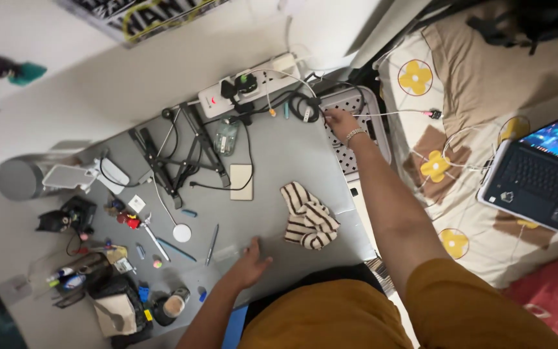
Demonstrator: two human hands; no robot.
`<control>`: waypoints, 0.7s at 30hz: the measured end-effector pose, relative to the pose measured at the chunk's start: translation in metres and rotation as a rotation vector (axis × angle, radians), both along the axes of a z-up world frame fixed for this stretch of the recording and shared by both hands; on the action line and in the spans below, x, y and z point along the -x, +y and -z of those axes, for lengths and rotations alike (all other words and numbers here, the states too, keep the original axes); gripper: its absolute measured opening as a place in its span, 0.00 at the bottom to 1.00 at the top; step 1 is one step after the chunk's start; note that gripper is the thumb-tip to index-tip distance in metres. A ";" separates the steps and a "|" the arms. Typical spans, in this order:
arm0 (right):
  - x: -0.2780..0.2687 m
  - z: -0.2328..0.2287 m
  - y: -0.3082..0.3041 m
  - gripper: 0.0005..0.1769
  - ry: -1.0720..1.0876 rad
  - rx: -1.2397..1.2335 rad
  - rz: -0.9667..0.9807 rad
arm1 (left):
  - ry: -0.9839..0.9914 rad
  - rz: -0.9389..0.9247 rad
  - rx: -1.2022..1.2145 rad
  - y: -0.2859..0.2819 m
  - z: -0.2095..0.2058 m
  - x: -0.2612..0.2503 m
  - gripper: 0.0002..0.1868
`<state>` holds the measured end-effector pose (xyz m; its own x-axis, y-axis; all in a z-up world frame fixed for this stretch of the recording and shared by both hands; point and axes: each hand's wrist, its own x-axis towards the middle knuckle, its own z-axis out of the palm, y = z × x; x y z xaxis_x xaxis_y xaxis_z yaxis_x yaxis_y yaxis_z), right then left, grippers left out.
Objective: The person wipes a desk surface with a striped cloth, then handles a laptop on the bed, and returns to the desk to untangle and arrange cables, pens, and small items. The person moves objects around the desk and continues wiping sections of the surface.
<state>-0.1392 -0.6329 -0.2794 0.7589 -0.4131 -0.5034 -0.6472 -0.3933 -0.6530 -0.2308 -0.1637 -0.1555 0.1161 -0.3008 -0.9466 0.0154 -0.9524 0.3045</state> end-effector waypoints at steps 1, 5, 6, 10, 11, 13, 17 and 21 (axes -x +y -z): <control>-0.001 -0.005 0.002 0.13 0.030 -0.072 0.067 | 0.030 -0.108 -0.054 -0.004 -0.005 0.005 0.50; -0.002 0.031 -0.008 0.08 -0.169 0.034 -0.024 | 0.005 -0.081 -0.067 -0.010 -0.007 0.007 0.51; -0.003 0.015 -0.004 0.07 -0.182 -0.070 0.060 | 0.007 -0.092 -0.086 -0.014 -0.014 0.006 0.51; -0.015 -0.019 -0.002 0.06 -0.160 -0.169 0.208 | 0.008 -0.074 -0.104 -0.017 -0.012 0.007 0.52; -0.017 -0.025 -0.001 0.06 -0.161 -0.169 0.205 | 0.007 -0.077 -0.103 -0.018 -0.014 0.006 0.52; -0.024 -0.037 0.001 0.06 -0.079 -0.063 0.148 | 0.012 -0.066 -0.112 -0.019 -0.017 0.006 0.52; -0.035 -0.025 0.004 0.07 -0.042 -0.006 0.143 | 0.040 -0.112 -0.140 -0.025 -0.027 0.004 0.52; -0.036 -0.020 0.008 0.15 -0.226 -0.210 0.289 | 0.011 -0.124 -0.099 -0.018 -0.017 0.009 0.53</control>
